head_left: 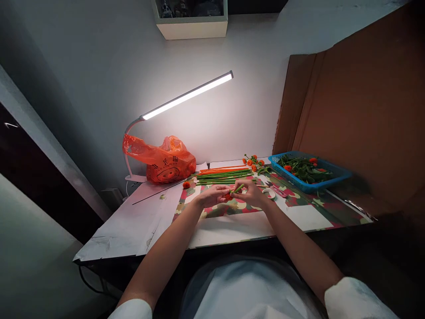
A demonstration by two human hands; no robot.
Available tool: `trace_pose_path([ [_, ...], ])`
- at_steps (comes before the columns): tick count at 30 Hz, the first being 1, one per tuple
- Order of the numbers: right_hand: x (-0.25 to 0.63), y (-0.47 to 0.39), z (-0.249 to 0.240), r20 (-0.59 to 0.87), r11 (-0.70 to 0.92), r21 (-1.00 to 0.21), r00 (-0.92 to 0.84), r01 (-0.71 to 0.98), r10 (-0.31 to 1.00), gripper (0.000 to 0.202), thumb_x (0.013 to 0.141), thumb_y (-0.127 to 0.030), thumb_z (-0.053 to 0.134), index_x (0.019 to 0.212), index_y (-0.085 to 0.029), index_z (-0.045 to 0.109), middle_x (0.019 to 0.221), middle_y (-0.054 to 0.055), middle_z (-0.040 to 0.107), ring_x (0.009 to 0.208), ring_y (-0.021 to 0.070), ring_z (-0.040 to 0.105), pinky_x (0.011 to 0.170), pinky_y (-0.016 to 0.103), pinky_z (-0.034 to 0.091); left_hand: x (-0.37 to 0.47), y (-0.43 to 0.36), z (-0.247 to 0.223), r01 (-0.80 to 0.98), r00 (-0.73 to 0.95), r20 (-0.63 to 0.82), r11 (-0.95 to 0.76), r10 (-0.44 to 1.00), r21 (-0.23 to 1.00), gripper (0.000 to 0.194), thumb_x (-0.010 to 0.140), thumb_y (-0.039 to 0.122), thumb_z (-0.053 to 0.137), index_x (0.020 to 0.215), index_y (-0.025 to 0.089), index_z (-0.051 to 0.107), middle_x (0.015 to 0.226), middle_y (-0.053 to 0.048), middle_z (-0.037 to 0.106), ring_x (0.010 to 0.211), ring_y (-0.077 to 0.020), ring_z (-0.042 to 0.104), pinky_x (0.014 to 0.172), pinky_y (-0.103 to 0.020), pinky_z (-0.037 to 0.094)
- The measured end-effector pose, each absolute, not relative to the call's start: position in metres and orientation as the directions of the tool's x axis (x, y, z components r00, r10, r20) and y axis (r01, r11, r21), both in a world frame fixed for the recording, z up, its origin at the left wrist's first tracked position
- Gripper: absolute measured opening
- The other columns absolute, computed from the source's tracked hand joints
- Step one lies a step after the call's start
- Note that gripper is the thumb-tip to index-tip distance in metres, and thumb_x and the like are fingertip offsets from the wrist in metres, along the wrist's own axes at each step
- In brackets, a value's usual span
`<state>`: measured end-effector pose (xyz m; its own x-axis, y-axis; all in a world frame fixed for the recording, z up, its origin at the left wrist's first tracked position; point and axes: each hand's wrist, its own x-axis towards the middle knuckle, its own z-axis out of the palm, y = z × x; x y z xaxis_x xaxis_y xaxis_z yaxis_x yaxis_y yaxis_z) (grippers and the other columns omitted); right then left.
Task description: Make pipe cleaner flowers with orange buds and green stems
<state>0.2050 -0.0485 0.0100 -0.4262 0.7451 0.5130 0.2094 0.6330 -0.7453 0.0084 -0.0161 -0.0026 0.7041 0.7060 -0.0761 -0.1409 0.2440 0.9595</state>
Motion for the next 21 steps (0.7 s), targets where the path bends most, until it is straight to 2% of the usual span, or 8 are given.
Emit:
trace_pose_path([
  [4,0.200,-0.039,0.002,0.466,0.501,-0.856,-0.227,0.130,0.855,0.030,0.066,-0.042,0.072,0.058,-0.019,0.053,0.058,-0.002,0.052,0.053,0.0119,0.045,0.053,0.026,0.033,0.019,-0.016,-0.007,-0.200,0.526,0.192,-0.099,0.828,0.975,0.030,0.066,0.033,0.079,0.084,0.013,0.065,0.077,-0.003,0.066,0.068,-0.0103,0.062,0.066,-0.023,0.048],
  [7,0.192,-0.036,-0.003,0.398,0.398,-0.917,-0.097,-0.024,0.912,0.031,0.060,-0.042,0.075,0.056,-0.020,0.054,0.058,-0.002,0.051,0.054,0.0125,0.046,0.053,0.027,0.034,0.027,-0.020,-0.008,-0.121,0.383,0.433,-0.421,0.816,0.899,0.027,0.070,0.033,0.075,0.086,0.014,0.064,0.081,-0.004,0.066,0.072,-0.0129,0.062,0.069,-0.027,0.052],
  [10,0.185,-0.035,-0.007,0.307,0.302,-0.938,0.000,-0.167,0.952,0.032,0.054,-0.044,0.077,0.056,-0.019,0.056,0.058,-0.001,0.053,0.057,0.0126,0.047,0.054,0.027,0.034,0.033,-0.026,-0.008,0.099,0.288,0.677,-0.724,0.677,0.682,0.016,0.077,0.030,0.068,0.087,0.017,0.063,0.086,-0.005,0.065,0.077,-0.0139,0.062,0.070,-0.029,0.053],
  [13,0.181,-0.036,-0.009,0.156,0.152,-0.950,0.006,-0.273,0.988,0.036,0.051,-0.048,0.078,0.061,-0.020,0.059,0.062,0.000,0.056,0.060,0.0131,0.049,0.052,0.025,0.032,0.037,-0.031,-0.010,0.282,0.283,0.809,-0.851,0.515,0.443,0.008,0.082,0.025,0.062,0.088,0.020,0.064,0.089,-0.005,0.065,0.086,-0.0154,0.061,0.079,-0.033,0.052],
  [15,0.181,-0.037,-0.009,0.132,0.120,-0.949,-0.021,-0.293,0.991,0.038,0.051,-0.050,0.077,0.065,-0.020,0.059,0.065,0.001,0.058,0.062,0.0138,0.051,0.053,0.025,0.033,0.040,-0.031,-0.012,0.292,0.244,0.814,-0.841,0.527,0.456,0.010,0.081,0.026,0.062,0.090,0.020,0.063,0.091,-0.005,0.064,0.086,-0.0155,0.060,0.080,-0.032,0.052],
  [17,0.183,-0.037,-0.007,0.210,0.195,-0.947,-0.034,-0.255,0.977,0.039,0.052,-0.051,0.077,0.066,-0.020,0.059,0.066,0.001,0.058,0.062,0.0141,0.052,0.054,0.026,0.036,0.041,-0.030,-0.012,0.198,0.158,0.737,-0.752,0.657,0.628,0.020,0.078,0.030,0.065,0.095,0.021,0.061,0.094,-0.005,0.063,0.084,-0.0148,0.060,0.074,-0.029,0.053],
  [19,0.187,-0.038,-0.004,0.343,0.331,-0.928,-0.046,-0.172,0.938,0.037,0.055,-0.050,0.077,0.066,-0.020,0.058,0.066,0.000,0.057,0.062,0.0142,0.052,0.057,0.027,0.039,0.039,-0.027,-0.010,-0.003,0.146,0.527,-0.532,0.838,0.847,0.032,0.076,0.036,0.066,0.103,0.020,0.058,0.098,-0.006,0.062,0.082,-0.0144,0.060,0.067,-0.025,0.053],
  [21,0.191,-0.040,-0.002,0.457,0.452,-0.889,-0.093,-0.067,0.885,0.034,0.060,-0.049,0.075,0.065,-0.020,0.057,0.069,0.000,0.056,0.066,0.0152,0.052,0.060,0.028,0.042,0.034,-0.023,-0.006,-0.207,0.361,0.212,-0.143,0.908,0.968,0.034,0.080,0.044,0.059,0.101,0.017,0.058,0.090,-0.005,0.062,0.072,-0.0136,0.061,0.061,-0.026,0.054],
])
